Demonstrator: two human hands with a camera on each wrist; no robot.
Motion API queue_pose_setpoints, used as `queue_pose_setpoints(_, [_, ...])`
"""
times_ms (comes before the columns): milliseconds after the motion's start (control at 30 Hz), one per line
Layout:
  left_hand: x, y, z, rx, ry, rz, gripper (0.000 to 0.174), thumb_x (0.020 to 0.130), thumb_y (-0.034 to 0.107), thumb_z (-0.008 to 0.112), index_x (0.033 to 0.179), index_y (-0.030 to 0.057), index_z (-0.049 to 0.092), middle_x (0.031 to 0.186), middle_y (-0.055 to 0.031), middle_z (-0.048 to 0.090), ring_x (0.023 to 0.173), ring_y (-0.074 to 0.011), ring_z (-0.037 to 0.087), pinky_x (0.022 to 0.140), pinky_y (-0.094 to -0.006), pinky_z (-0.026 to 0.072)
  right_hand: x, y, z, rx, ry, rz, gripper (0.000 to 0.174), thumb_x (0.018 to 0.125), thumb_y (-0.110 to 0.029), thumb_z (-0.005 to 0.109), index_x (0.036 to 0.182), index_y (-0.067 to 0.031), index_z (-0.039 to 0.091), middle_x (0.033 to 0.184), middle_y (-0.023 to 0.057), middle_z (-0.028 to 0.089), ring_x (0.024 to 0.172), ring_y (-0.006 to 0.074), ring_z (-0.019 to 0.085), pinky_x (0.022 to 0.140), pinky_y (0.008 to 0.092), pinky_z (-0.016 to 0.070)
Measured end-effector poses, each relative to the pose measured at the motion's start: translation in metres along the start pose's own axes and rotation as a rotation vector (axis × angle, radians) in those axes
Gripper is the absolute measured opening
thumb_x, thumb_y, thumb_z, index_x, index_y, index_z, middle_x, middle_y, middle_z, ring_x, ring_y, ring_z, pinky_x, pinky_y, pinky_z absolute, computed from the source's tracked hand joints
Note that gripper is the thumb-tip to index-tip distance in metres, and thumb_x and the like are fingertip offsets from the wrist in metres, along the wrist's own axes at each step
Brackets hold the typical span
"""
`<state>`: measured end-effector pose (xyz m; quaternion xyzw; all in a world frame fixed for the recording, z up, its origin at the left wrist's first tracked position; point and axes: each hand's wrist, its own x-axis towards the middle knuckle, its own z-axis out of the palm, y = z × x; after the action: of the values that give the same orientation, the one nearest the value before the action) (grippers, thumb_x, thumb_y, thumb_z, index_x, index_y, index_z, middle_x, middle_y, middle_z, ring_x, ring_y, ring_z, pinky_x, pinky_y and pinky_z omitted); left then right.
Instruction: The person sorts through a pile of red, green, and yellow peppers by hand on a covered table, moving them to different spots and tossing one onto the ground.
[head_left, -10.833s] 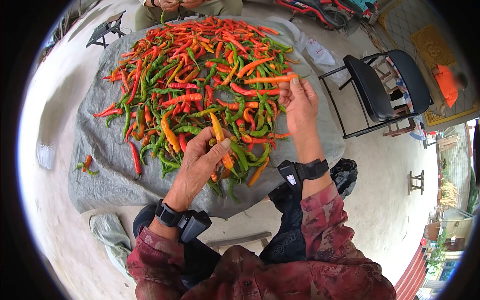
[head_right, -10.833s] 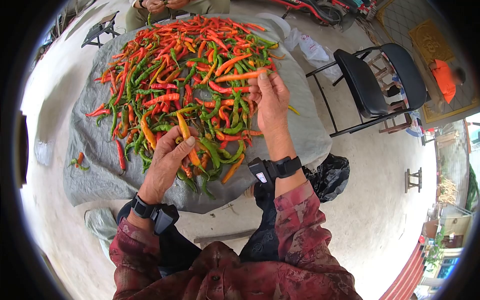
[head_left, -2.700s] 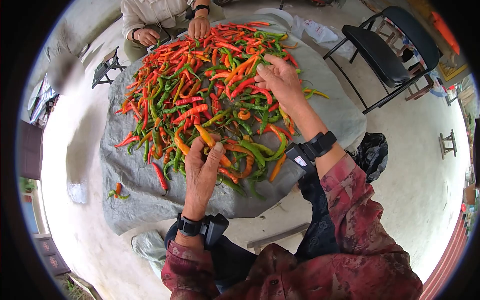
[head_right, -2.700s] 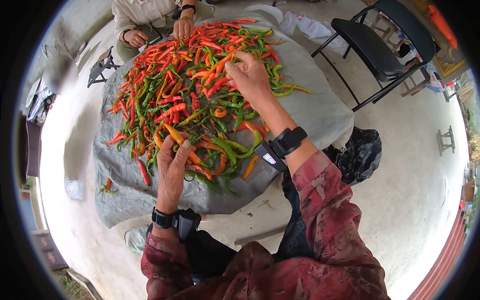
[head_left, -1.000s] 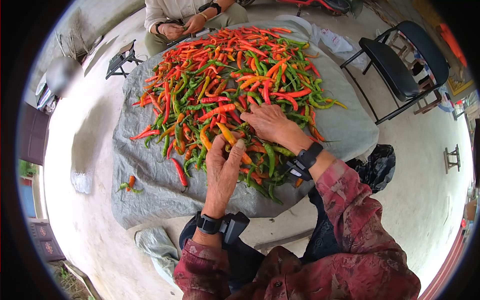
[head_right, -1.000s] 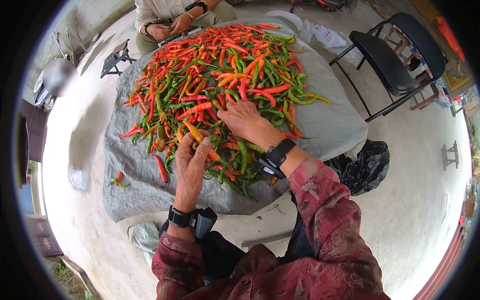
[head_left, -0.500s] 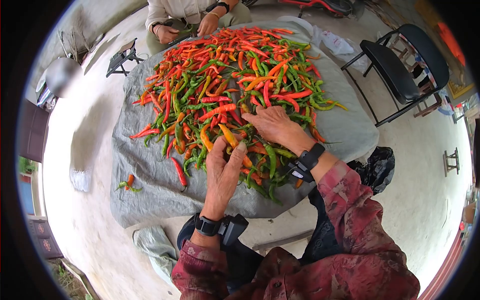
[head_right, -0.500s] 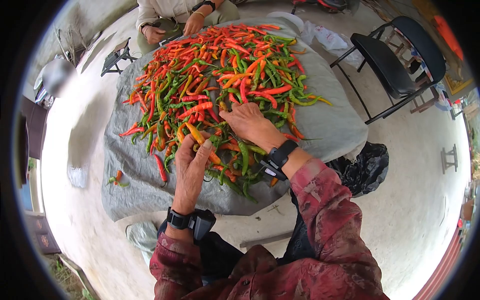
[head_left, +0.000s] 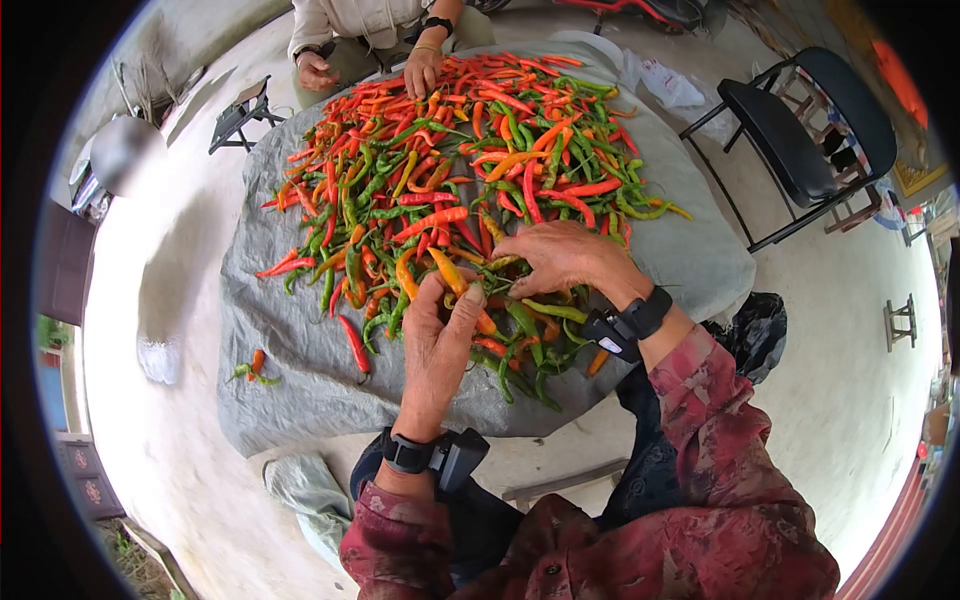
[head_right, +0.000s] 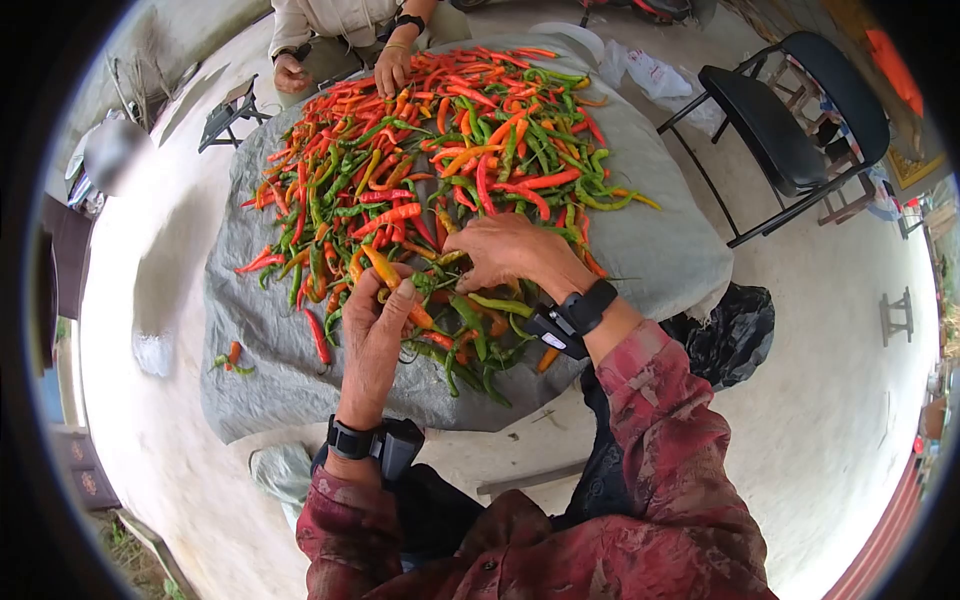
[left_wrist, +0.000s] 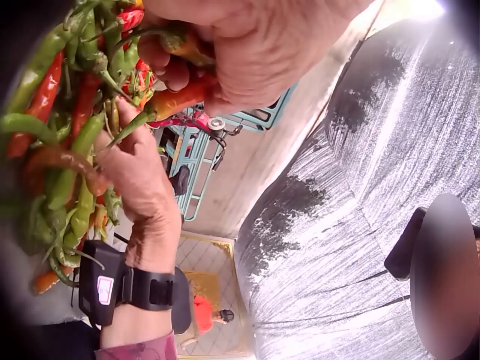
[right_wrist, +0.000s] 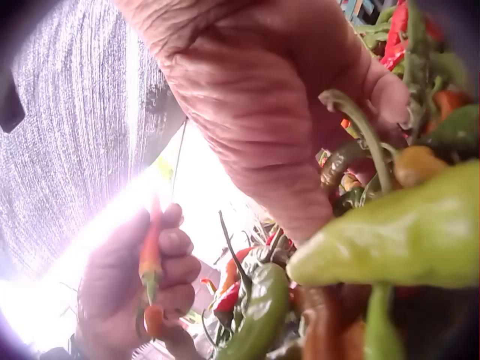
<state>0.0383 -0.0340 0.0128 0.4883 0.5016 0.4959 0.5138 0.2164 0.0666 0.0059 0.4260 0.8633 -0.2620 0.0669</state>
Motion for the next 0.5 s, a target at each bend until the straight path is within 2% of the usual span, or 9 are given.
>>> queue_pose_setpoints(33, [0.000, 0.001, -0.002, 0.010, 0.012, 0.016, 0.024, 0.091, 0.023, 0.057, 0.105, 0.0034, 0.057, 0.077, 0.0018, 0.056, 0.064, -0.0024, 0.046, 0.056, -0.0176, 0.0364, -0.005, 0.002, 0.003, -0.016, 0.030, -0.028, 0.053, 0.072, -0.028, 0.067, 0.121, -0.0124, 0.053, 0.099, 0.0145, 0.055, 0.101, 0.0319, 0.055, 0.079, 0.0417, 0.0465])
queue_pose_setpoints(67, [0.001, 0.002, -0.004, 0.006, 0.014, 0.015, 0.024, 0.091, 0.023, 0.057, 0.105, 0.0034, 0.057, 0.077, 0.0018, 0.056, 0.064, -0.0024, 0.046, 0.056, -0.0176, 0.0364, -0.007, 0.005, 0.012, -0.029, 0.107, -0.050, 0.049, 0.070, -0.024, 0.068, 0.116, -0.0111, 0.054, 0.097, 0.0133, 0.057, 0.098, 0.0320, 0.056, 0.078, 0.0420, 0.0462])
queue_pose_setpoints(167, [0.002, 0.001, -0.006, 0.015, 0.036, -0.005, 0.025, 0.091, 0.024, 0.058, 0.105, 0.0035, 0.057, 0.076, 0.0026, 0.055, 0.064, -0.0020, 0.045, 0.056, -0.0178, 0.0355, -0.007, 0.000, 0.012, -0.046, 0.011, 0.040, 0.043, 0.068, -0.018, 0.066, 0.108, -0.0077, 0.055, 0.091, 0.0144, 0.058, 0.093, 0.0317, 0.058, 0.076, 0.0425, 0.0462])
queue_pose_setpoints(300, [0.002, -0.001, -0.003, 0.057, 0.029, 0.002, 0.025, 0.091, 0.024, 0.057, 0.105, 0.0037, 0.057, 0.076, 0.0026, 0.055, 0.065, -0.0022, 0.045, 0.057, -0.0179, 0.0358, -0.012, 0.007, 0.000, 0.101, 0.027, 0.074, 0.037, 0.064, -0.012, 0.063, 0.100, -0.0042, 0.055, 0.083, 0.0168, 0.058, 0.083, 0.0320, 0.059, 0.072, 0.0407, 0.0464])
queue_pose_setpoints(367, [0.003, 0.001, 0.000, 0.075, 0.023, -0.004, 0.025, 0.091, 0.024, 0.057, 0.105, 0.0038, 0.057, 0.076, 0.0025, 0.055, 0.065, -0.0022, 0.045, 0.057, -0.0178, 0.0358, -0.017, 0.023, -0.011, 0.288, 0.310, 0.011, 0.035, 0.062, -0.009, 0.060, 0.096, -0.0028, 0.056, 0.081, 0.0191, 0.057, 0.078, 0.0300, 0.057, 0.070, 0.0364, 0.0465])
queue_pose_setpoints(400, [0.002, 0.003, 0.001, 0.058, 0.033, 0.005, 0.022, 0.091, 0.021, 0.057, 0.103, 0.0027, 0.057, 0.076, 0.0037, 0.053, 0.065, -0.0022, 0.044, 0.057, -0.0178, 0.0360, -0.014, 0.037, -0.012, 0.367, 0.393, -0.014, 0.039, 0.062, -0.010, 0.060, 0.100, -0.0009, 0.057, 0.081, 0.0148, 0.058, 0.077, 0.0225, 0.057, 0.072, 0.0316, 0.0459])
queue_pose_setpoints(433, [0.002, 0.003, 0.003, 0.042, 0.043, 0.014, 0.019, 0.091, 0.017, 0.057, 0.101, 0.0016, 0.056, 0.076, 0.0049, 0.051, 0.065, -0.0021, 0.042, 0.057, -0.0179, 0.0363, -0.013, 0.043, -0.014, 0.482, 0.570, -0.068, 0.045, 0.062, -0.011, 0.061, 0.104, 0.0012, 0.057, 0.084, 0.0087, 0.059, 0.080, 0.0155, 0.056, 0.076, 0.0297, 0.0459])
queue_pose_setpoints(500, [0.001, 0.002, 0.002, 0.061, 0.024, -0.002, 0.019, 0.092, 0.017, 0.057, 0.102, 0.0015, 0.056, 0.077, 0.0043, 0.052, 0.065, -0.0025, 0.043, 0.058, -0.0185, 0.0374, -0.021, 0.053, -0.023, 0.604, 0.696, 0.022, 0.048, 0.064, -0.006, 0.060, 0.111, 0.0034, 0.056, 0.086, 0.0045, 0.059, 0.081, 0.0125, 0.055, 0.077, 0.0275, 0.0472])
